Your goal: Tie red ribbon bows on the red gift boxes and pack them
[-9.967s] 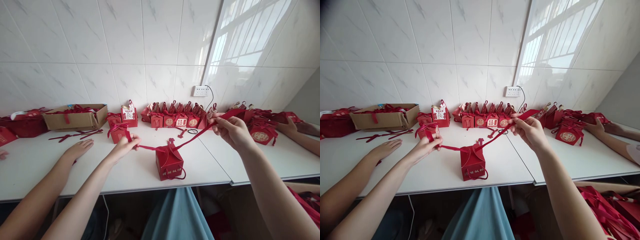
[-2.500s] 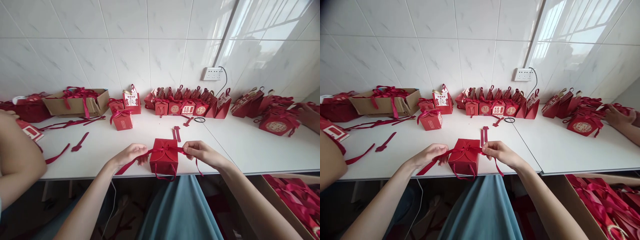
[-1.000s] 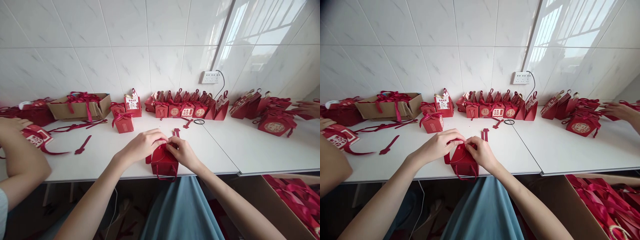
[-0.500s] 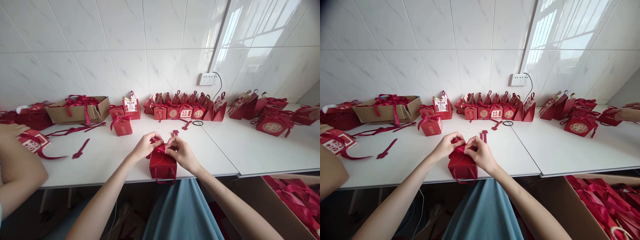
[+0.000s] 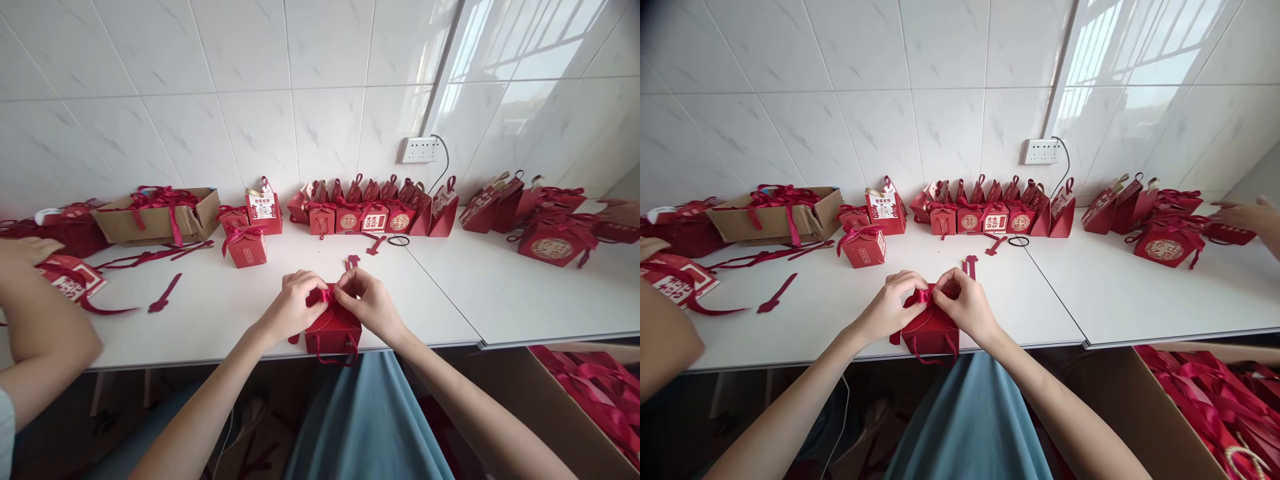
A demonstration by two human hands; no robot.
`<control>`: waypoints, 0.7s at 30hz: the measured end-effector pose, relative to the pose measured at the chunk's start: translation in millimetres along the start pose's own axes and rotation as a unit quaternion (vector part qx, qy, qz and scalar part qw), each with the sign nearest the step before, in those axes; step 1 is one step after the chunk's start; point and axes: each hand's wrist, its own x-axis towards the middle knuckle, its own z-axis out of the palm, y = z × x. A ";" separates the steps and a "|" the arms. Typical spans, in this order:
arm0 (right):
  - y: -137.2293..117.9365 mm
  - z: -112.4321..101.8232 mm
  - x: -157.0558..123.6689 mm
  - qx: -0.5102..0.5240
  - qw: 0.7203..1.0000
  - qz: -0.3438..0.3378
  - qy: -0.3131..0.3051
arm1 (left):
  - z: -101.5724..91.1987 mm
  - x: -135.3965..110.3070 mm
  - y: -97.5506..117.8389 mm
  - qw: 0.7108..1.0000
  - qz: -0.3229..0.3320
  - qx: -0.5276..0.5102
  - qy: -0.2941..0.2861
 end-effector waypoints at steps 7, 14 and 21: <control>-0.8 -1.9 -0.8 0.012 1.000 0.014 -0.003 | -4.1 -2.3 6.1 0.996 -0.024 -0.065 -0.064; 2.6 -6.5 -0.9 0.004 1.000 -0.002 -0.012 | 8.8 -1.0 4.8 0.988 -0.065 -0.134 -0.031; 9.9 -8.7 0.8 -0.047 0.997 -0.049 -0.046 | 10.3 -0.5 1.3 0.952 -0.125 -0.273 -0.057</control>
